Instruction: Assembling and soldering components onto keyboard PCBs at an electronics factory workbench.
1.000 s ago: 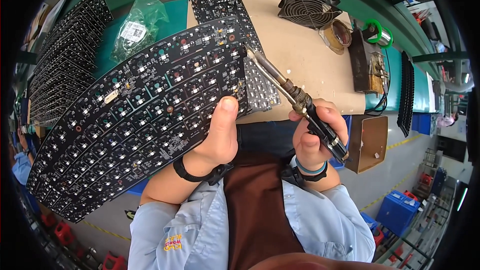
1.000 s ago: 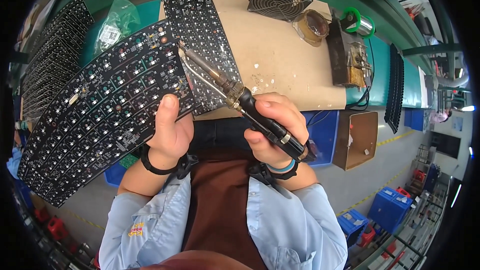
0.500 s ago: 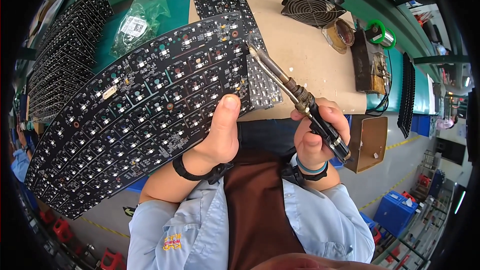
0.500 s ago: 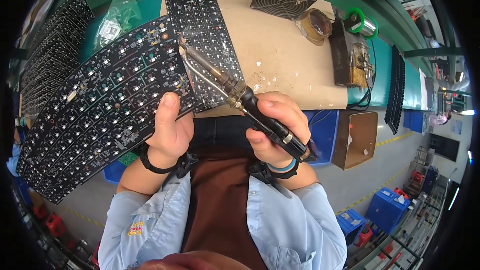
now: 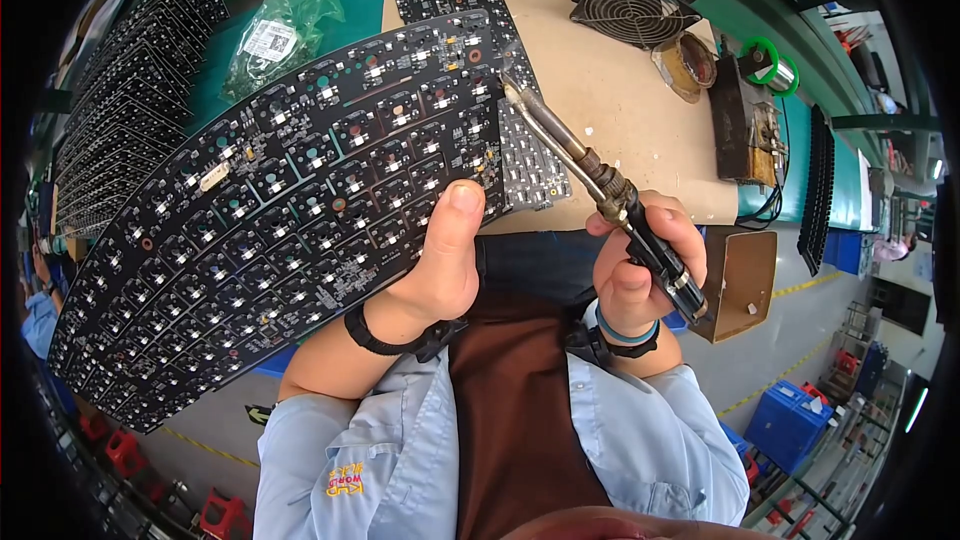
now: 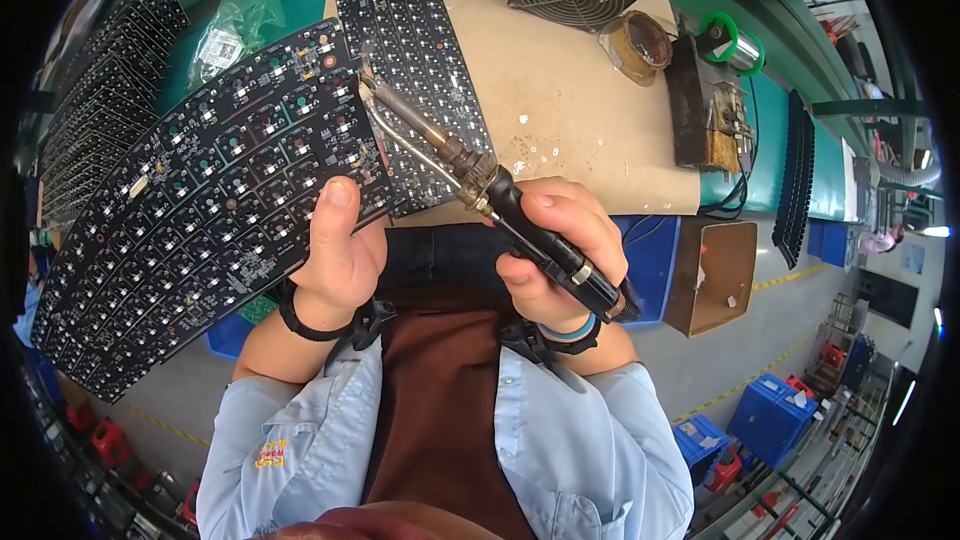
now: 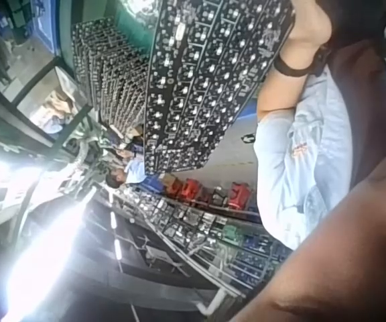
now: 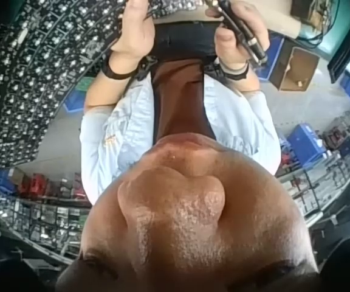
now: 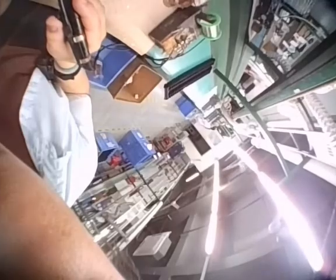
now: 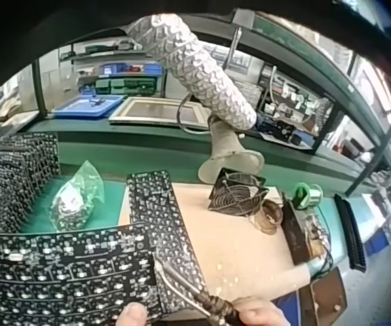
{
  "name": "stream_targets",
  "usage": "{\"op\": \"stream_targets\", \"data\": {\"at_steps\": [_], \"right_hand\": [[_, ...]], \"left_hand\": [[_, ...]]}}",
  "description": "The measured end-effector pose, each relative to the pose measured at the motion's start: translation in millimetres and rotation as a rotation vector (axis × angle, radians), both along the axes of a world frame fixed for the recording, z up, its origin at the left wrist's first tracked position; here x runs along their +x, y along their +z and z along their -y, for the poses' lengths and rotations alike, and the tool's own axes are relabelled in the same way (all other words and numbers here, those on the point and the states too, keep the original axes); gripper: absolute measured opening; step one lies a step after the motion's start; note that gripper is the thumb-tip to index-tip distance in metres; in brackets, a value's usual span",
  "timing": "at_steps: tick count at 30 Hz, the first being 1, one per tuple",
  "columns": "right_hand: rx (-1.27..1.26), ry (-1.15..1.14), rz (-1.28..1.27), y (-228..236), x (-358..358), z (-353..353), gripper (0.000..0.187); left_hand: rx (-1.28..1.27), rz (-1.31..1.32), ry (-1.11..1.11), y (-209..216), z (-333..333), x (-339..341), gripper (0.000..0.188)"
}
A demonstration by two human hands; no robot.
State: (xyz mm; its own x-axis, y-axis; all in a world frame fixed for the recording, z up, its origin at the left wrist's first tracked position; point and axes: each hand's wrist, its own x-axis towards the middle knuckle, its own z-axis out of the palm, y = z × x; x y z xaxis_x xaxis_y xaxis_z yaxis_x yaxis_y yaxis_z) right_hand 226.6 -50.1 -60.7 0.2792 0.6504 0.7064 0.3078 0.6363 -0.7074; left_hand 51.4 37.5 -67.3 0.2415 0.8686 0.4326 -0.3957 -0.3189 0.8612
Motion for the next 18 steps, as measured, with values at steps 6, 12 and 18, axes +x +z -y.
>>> {"op": "stream_targets", "data": {"at_steps": [6,12,18], "right_hand": [[-0.027,-0.035,-0.028,7,-2,3,0.048],[-0.077,-0.041,0.02,14,-2,8,0.048],[-0.083,-0.036,-0.003,14,-4,10,0.048]], "left_hand": [[0.026,-0.026,-0.007,-4,-2,-1,0.058],[0.057,-0.06,0.013,-5,-5,-5,0.056],[0.129,-0.18,0.135,5,-10,-4,0.041]]}}
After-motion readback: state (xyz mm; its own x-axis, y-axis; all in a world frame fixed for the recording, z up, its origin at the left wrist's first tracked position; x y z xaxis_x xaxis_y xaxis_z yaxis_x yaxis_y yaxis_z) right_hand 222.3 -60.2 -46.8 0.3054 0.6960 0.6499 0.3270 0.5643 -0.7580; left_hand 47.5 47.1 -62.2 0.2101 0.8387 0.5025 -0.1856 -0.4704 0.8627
